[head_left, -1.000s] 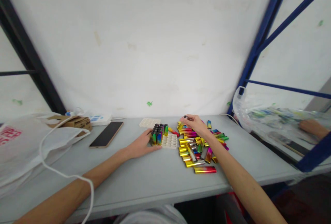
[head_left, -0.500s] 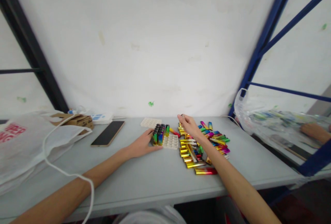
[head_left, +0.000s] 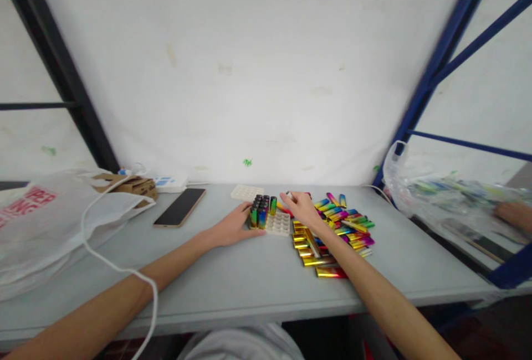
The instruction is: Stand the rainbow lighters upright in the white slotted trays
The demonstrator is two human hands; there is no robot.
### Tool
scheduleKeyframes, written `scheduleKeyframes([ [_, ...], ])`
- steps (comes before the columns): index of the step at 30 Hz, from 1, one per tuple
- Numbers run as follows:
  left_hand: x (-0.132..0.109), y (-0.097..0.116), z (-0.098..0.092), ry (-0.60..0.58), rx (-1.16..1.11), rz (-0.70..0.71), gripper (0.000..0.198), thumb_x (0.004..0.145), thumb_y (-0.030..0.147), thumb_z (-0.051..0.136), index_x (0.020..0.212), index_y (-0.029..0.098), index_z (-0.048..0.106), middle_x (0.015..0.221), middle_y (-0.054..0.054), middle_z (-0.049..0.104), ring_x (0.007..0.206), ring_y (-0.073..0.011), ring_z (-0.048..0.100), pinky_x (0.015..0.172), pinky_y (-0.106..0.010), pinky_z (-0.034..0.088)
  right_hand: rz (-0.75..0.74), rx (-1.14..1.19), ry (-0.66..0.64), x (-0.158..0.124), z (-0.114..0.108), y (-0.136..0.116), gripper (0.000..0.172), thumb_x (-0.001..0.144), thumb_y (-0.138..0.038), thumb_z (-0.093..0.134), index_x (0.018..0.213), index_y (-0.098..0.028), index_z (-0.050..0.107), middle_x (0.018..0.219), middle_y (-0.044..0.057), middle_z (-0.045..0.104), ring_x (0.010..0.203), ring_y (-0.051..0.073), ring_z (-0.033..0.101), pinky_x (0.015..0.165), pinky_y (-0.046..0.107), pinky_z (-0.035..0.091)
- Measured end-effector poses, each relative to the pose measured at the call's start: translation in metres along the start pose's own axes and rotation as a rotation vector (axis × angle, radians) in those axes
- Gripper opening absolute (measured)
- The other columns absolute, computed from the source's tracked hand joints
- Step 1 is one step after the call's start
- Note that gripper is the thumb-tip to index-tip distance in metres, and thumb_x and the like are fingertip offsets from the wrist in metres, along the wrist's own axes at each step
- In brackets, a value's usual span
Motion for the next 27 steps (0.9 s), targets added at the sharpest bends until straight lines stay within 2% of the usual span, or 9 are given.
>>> scheduleKeyframes([
  [6,0.0,0.0,-0.001,0.001,-0.002,-0.008,0.083,0.092,0.074,0.075,0.151,0.017,0.062,0.161,-0.02,0.057,0.149,-0.0398,0.055,0.132,-0.054,0.04,0.0,-0.05,-0.013,0.002,-0.002,0.004,0.039,0.096,-0.038,0.051,0.062,-0.025,0.04,0.058,-0.005,0.037,0.059,0.014,0.038,0.06,0.03,0.024],
  [11,0.001,0.003,-0.001,0.006,-0.007,0.007,0.08,0.092,0.071,0.076,0.151,0.019,0.062,0.157,-0.018,0.06,0.147,-0.0387,0.056,0.131,-0.053,0.041,-0.129,-0.067,-0.093,-0.001,-0.007,-0.006,0.038,0.107,-0.052,0.048,0.08,-0.025,0.048,0.066,-0.004,0.052,0.065,0.017,0.049,0.065,0.03,0.031],
  [14,0.001,0.002,-0.001,0.006,-0.009,0.003,0.081,0.092,0.073,0.076,0.15,0.019,0.063,0.156,-0.018,0.06,0.147,-0.0388,0.056,0.131,-0.053,0.041,-0.272,-0.111,-0.173,-0.005,-0.008,-0.019,0.041,0.111,-0.053,0.043,0.082,-0.025,0.051,0.075,0.001,0.06,0.073,0.019,0.054,0.072,0.031,0.037],
  [17,0.001,0.002,-0.001,0.01,-0.014,0.007,0.081,0.091,0.074,0.076,0.15,0.02,0.064,0.155,-0.017,0.061,0.146,-0.0384,0.057,0.13,-0.052,0.042,-0.366,-0.166,-0.197,-0.008,-0.01,-0.028,0.047,0.112,-0.056,0.046,0.08,-0.024,0.055,0.079,0.003,0.062,0.076,0.019,0.054,0.074,0.031,0.038],
  [20,0.001,0.003,-0.002,0.018,-0.015,0.009,0.082,0.091,0.073,0.076,0.151,0.02,0.063,0.156,-0.016,0.061,0.146,-0.0379,0.057,0.13,-0.051,0.042,-0.327,-0.192,-0.225,-0.009,-0.007,-0.023,0.054,0.111,-0.062,0.05,0.074,-0.024,0.055,0.068,0.0,0.06,0.066,0.017,0.052,0.068,0.03,0.034],
  [22,0.001,0.004,-0.002,0.018,-0.012,0.005,0.081,0.091,0.073,0.076,0.15,0.019,0.063,0.156,-0.017,0.061,0.146,-0.0381,0.057,0.13,-0.051,0.042,-0.283,-0.163,-0.243,-0.009,-0.004,-0.018,0.056,0.109,-0.066,0.052,0.072,-0.024,0.054,0.064,0.0,0.062,0.063,0.017,0.055,0.067,0.03,0.035],
  [27,0.002,0.007,-0.002,0.006,-0.01,0.008,0.08,0.092,0.073,0.075,0.148,0.018,0.064,0.155,-0.018,0.061,0.146,-0.0386,0.057,0.131,-0.051,0.041,-0.229,-0.075,-0.235,-0.006,0.006,-0.01,0.049,0.111,-0.06,0.054,0.079,-0.024,0.061,0.076,0.007,0.078,0.069,0.022,0.069,0.071,0.031,0.043],
])
Point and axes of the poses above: each hand's wrist, its own x-axis towards the middle knuckle, its own z-axis out of the palm, y = z × x, the point moved 8 cm from there along x, towards the middle knuckle
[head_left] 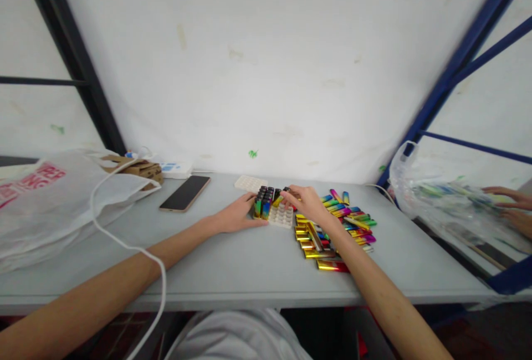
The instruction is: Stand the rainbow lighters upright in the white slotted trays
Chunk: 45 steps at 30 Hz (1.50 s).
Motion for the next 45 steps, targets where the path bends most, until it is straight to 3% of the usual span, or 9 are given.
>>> scheduleKeyframes([
  [13,-0.001,-0.003,0.001,0.013,0.007,-0.008,0.083,0.09,0.073,0.078,0.15,0.019,0.064,0.155,-0.019,0.062,0.146,-0.0407,0.058,0.13,-0.053,0.042,-0.048,-0.476,-0.134,0.014,0.022,-0.008,0.025,0.112,-0.037,0.064,0.095,-0.021,0.073,0.087,0.011,0.079,0.079,0.025,0.073,0.072,0.031,0.041],
  [19,-0.001,-0.004,0.002,-0.002,0.023,-0.005,0.083,0.09,0.076,0.075,0.15,0.021,0.063,0.156,-0.017,0.061,0.147,-0.0391,0.056,0.131,-0.05,0.041,0.02,-0.506,-0.129,0.015,0.017,-0.003,0.04,0.106,-0.053,0.07,0.082,-0.021,0.077,0.079,0.014,0.08,0.073,0.026,0.073,0.067,0.032,0.04],
  [23,-0.001,-0.003,0.002,-0.006,0.035,0.001,0.083,0.091,0.08,0.072,0.149,0.021,0.064,0.157,-0.016,0.06,0.147,-0.0383,0.056,0.131,-0.048,0.041,0.012,-0.201,-0.139,0.005,-0.006,0.013,0.048,0.103,-0.062,0.069,0.079,-0.022,0.077,0.069,0.006,0.078,0.061,0.021,0.067,0.065,0.03,0.04],
  [25,0.0,-0.003,0.002,-0.006,0.039,0.0,0.084,0.091,0.08,0.072,0.148,0.019,0.064,0.156,-0.018,0.061,0.147,-0.039,0.056,0.131,-0.048,0.041,0.061,-0.129,-0.059,-0.002,-0.03,0.031,0.055,0.104,-0.067,0.063,0.076,-0.022,0.077,0.063,0.005,0.075,0.056,0.02,0.064,0.064,0.03,0.041],
  [29,0.0,-0.004,0.001,-0.004,0.061,0.01,0.084,0.091,0.082,0.07,0.144,0.018,0.065,0.154,-0.019,0.062,0.145,-0.0398,0.057,0.13,-0.051,0.043,0.236,-0.222,0.079,-0.016,-0.076,0.076,0.066,0.099,-0.077,0.058,0.07,-0.021,0.077,0.048,0.003,0.064,0.046,0.019,0.055,0.062,0.031,0.041],
  [34,0.001,-0.004,0.002,-0.029,0.089,0.019,0.086,0.093,0.086,0.064,0.144,0.016,0.064,0.156,-0.019,0.06,0.146,-0.0385,0.057,0.131,-0.05,0.042,0.337,-0.407,0.142,-0.027,-0.105,0.101,0.077,0.099,-0.082,0.051,0.062,-0.02,0.076,0.047,0.006,0.062,0.05,0.02,0.056,0.061,0.032,0.04],
  [38,0.001,-0.006,0.003,-0.047,0.103,-0.011,0.092,0.093,0.088,0.061,0.145,0.012,0.062,0.158,-0.023,0.057,0.148,-0.0402,0.055,0.132,-0.051,0.04,0.333,-0.462,0.192,-0.027,-0.105,0.107,0.075,0.104,-0.076,0.048,0.066,-0.02,0.078,0.062,0.01,0.073,0.065,0.024,0.069,0.069,0.033,0.049],
  [42,0.001,-0.004,0.002,-0.035,0.094,0.001,0.087,0.093,0.085,0.065,0.146,0.016,0.063,0.157,-0.02,0.058,0.147,-0.0387,0.056,0.131,-0.05,0.041,0.068,-0.373,0.219,-0.017,-0.083,0.104,0.054,0.106,-0.06,0.055,0.128,-0.017,0.081,0.126,0.018,0.081,0.113,0.032,0.076,0.102,0.044,0.058],
  [45,0.001,-0.003,0.0,-0.016,0.082,0.012,0.084,0.092,0.083,0.068,0.143,0.016,0.064,0.156,-0.02,0.06,0.145,-0.0401,0.057,0.129,-0.053,0.043,0.014,-0.344,0.043,-0.012,-0.054,0.114,0.046,0.108,-0.042,0.054,0.142,-0.02,0.075,0.149,0.018,0.071,0.138,0.033,0.067,0.121,0.052,0.05],
])
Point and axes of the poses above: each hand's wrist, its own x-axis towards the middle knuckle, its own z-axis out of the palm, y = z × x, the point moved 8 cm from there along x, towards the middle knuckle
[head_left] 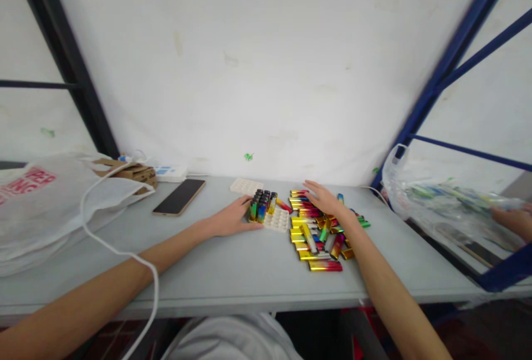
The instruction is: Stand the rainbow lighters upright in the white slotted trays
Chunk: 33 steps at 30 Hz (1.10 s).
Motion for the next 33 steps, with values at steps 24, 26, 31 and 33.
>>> scheduleKeyframes([
  [24,-0.001,-0.005,0.0,-0.004,-0.022,-0.026,0.078,0.091,0.075,0.075,0.145,0.018,0.066,0.159,-0.019,0.06,0.148,-0.0396,0.057,0.131,-0.054,0.042,0.105,0.025,-0.154,0.002,0.015,0.021,0.028,0.103,-0.033,0.068,0.121,-0.02,0.085,0.13,0.014,0.082,0.12,0.032,0.077,0.11,0.045,0.058],
  [26,-0.001,-0.005,0.0,-0.015,-0.013,-0.03,0.078,0.093,0.072,0.074,0.146,0.015,0.065,0.159,-0.02,0.059,0.149,-0.0401,0.056,0.132,-0.054,0.041,0.125,-0.001,-0.123,0.004,0.012,0.022,0.029,0.101,-0.032,0.069,0.123,-0.019,0.084,0.13,0.016,0.082,0.117,0.032,0.078,0.108,0.044,0.058],
  [31,-0.001,-0.003,-0.001,-0.006,0.001,-0.014,0.077,0.093,0.075,0.072,0.142,0.016,0.067,0.158,-0.019,0.06,0.146,-0.0396,0.058,0.131,-0.053,0.043,0.072,-0.048,-0.16,0.005,0.012,0.016,0.027,0.103,-0.031,0.065,0.114,-0.017,0.086,0.117,0.015,0.085,0.108,0.03,0.077,0.104,0.042,0.057],
  [33,-0.001,-0.005,0.0,-0.016,0.009,-0.022,0.079,0.092,0.078,0.07,0.141,0.017,0.067,0.157,-0.02,0.06,0.145,-0.0397,0.058,0.13,-0.054,0.043,0.085,-0.035,-0.137,0.004,0.01,0.016,0.024,0.102,-0.031,0.067,0.11,-0.018,0.086,0.114,0.015,0.085,0.106,0.029,0.076,0.102,0.04,0.057],
])
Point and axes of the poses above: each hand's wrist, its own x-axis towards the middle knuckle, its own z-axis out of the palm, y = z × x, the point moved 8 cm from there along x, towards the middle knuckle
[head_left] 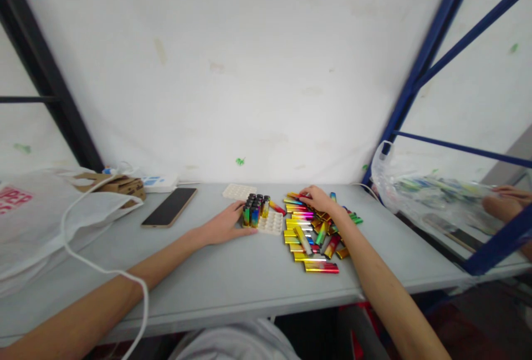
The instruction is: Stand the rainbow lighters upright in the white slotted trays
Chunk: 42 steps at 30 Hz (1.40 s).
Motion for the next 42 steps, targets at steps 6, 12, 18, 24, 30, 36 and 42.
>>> scheduleKeyframes([
  [6,0.0,0.0,-0.001,0.003,-0.015,-0.011,0.081,0.091,0.08,0.071,0.141,0.017,0.067,0.155,-0.02,0.061,0.145,-0.0395,0.058,0.131,-0.052,0.042,0.117,0.105,0.073,-0.004,-0.008,0.004,0.017,0.096,-0.027,0.077,0.109,-0.018,0.082,0.11,0.012,0.085,0.098,0.027,0.077,0.094,0.038,0.059],
  [12,-0.001,0.003,0.0,-0.032,-0.016,-0.025,0.081,0.093,0.08,0.069,0.143,0.016,0.065,0.158,-0.02,0.058,0.148,-0.0398,0.056,0.132,-0.053,0.039,0.024,0.265,0.107,-0.003,-0.02,-0.01,0.023,0.099,-0.037,0.072,0.102,-0.02,0.085,0.109,0.012,0.086,0.099,0.028,0.078,0.095,0.039,0.058],
  [18,-0.001,0.0,-0.001,-0.02,-0.024,-0.037,0.082,0.091,0.076,0.072,0.145,0.014,0.064,0.158,-0.023,0.058,0.149,-0.043,0.055,0.131,-0.057,0.04,0.105,0.575,0.312,-0.002,-0.034,-0.014,0.044,0.089,-0.06,0.075,0.105,-0.019,0.08,0.089,0.007,0.082,0.077,0.022,0.066,0.074,0.033,0.052],
  [24,-0.003,0.004,-0.004,-0.016,-0.042,-0.048,0.076,0.09,0.073,0.076,0.143,0.018,0.068,0.158,-0.02,0.06,0.145,-0.0429,0.058,0.13,-0.055,0.042,0.167,0.988,0.342,-0.001,-0.028,-0.038,0.058,0.081,-0.078,0.078,0.085,-0.022,0.066,0.078,0.001,0.066,0.075,0.017,0.059,0.07,0.029,0.052],
  [30,-0.003,0.006,-0.006,-0.006,-0.037,-0.05,0.079,0.09,0.072,0.075,0.147,0.018,0.065,0.16,-0.02,0.059,0.149,-0.0439,0.055,0.131,-0.056,0.042,0.145,1.267,0.199,0.001,-0.01,-0.079,0.06,0.082,-0.082,0.074,0.095,-0.026,0.057,0.077,-0.003,0.064,0.066,0.016,0.06,0.063,0.029,0.053],
  [36,-0.003,0.003,-0.002,-0.015,-0.044,-0.016,0.084,0.091,0.078,0.072,0.147,0.017,0.065,0.16,-0.021,0.058,0.148,-0.045,0.055,0.131,-0.06,0.042,0.186,1.332,0.166,0.007,0.002,-0.093,0.058,0.088,-0.082,0.066,0.086,-0.025,0.055,0.06,-0.011,0.034,0.047,0.008,0.025,0.046,0.021,0.021],
  [42,-0.002,-0.004,0.003,-0.017,-0.05,-0.025,0.086,0.09,0.081,0.071,0.148,0.018,0.064,0.16,-0.022,0.057,0.15,-0.0429,0.054,0.132,-0.057,0.04,0.479,1.348,0.157,0.005,0.021,-0.089,0.054,0.097,-0.066,0.045,0.061,-0.027,0.031,0.05,-0.01,0.018,0.044,0.009,0.009,0.042,0.024,0.009],
])
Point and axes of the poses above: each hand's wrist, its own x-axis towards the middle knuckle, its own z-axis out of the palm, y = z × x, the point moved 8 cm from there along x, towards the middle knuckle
